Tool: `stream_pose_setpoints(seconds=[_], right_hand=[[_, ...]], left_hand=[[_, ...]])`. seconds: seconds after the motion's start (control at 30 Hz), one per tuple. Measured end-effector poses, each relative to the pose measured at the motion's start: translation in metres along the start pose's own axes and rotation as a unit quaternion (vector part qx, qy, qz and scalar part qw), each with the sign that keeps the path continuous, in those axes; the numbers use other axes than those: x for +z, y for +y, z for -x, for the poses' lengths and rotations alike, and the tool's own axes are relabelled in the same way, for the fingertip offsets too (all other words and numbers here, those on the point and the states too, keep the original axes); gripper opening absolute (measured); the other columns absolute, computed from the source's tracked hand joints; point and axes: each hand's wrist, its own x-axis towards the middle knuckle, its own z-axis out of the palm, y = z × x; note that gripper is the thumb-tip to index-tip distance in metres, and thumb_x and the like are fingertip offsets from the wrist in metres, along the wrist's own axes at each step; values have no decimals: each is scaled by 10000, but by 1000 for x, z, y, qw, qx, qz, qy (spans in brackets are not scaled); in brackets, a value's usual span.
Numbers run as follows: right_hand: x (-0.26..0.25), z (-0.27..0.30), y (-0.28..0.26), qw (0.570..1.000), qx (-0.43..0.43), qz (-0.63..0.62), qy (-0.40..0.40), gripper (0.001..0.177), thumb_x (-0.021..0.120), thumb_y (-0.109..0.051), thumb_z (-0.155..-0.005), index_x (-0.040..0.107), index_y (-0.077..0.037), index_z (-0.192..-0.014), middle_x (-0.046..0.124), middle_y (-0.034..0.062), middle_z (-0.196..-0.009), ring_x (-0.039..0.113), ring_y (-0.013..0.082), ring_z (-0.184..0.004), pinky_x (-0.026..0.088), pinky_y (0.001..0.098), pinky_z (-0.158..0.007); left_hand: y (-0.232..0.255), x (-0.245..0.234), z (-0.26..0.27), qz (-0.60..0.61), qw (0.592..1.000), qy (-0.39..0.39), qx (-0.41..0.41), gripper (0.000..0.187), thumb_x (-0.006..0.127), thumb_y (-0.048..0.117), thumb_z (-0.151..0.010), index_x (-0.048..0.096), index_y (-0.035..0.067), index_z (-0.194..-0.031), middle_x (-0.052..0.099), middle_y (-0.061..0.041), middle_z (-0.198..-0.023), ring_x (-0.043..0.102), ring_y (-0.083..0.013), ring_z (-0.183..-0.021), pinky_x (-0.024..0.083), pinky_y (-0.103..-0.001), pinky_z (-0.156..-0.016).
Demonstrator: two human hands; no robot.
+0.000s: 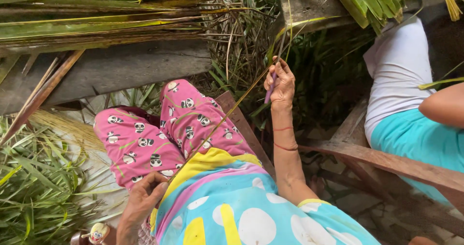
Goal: Stripping palm leaves from their midribs using a knife
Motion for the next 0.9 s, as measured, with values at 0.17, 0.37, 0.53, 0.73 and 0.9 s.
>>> stream_pose_setpoints(seconds=[0.17,0.37,0.53,0.73,0.9], right_hand=[[1,3,0,1000,-3,3,13,260,726,-152,-953,671,-23,-1172,630,66,-785,507,146,-443,371,285,-356],[-10,-2,1,1000,3,3,14,238,723,-157,-957,681,-38,-1159,633,65,-793,512,147,-449,367,283,-351],[-9,0,3,1000,-2,10,15,243,718,-171,-961,688,-39,-1163,639,56,-793,508,137,-447,355,275,-353],[-15,-2,-5,1000,-6,8,13,238,719,-178,-960,683,-46,-1155,641,47,-778,522,134,-447,362,281,-347],[-10,1,-18,999,-23,19,37,223,735,-187,-950,711,-62,-1134,629,32,-776,509,116,-449,347,260,-347]], left_hand=[[-15,-26,-3,-21,1000,9,5,64,701,85,-923,661,39,-904,576,-18,-770,485,-92,-665,413,-254,-545],[-18,-53,4,-7,1000,5,-1,146,745,154,-881,679,24,-884,594,-35,-721,516,-117,-637,430,-260,-568],[-16,-68,8,5,1000,-18,17,163,744,139,-892,678,-7,-862,591,-35,-729,516,-116,-640,419,-244,-575],[-27,-98,23,-39,999,31,9,169,722,166,-867,652,28,-797,510,16,-635,392,-71,-547,275,-226,-511],[-43,-134,40,-46,996,62,-48,184,740,108,-865,668,-53,-816,494,-54,-579,368,-108,-501,226,-262,-468]])
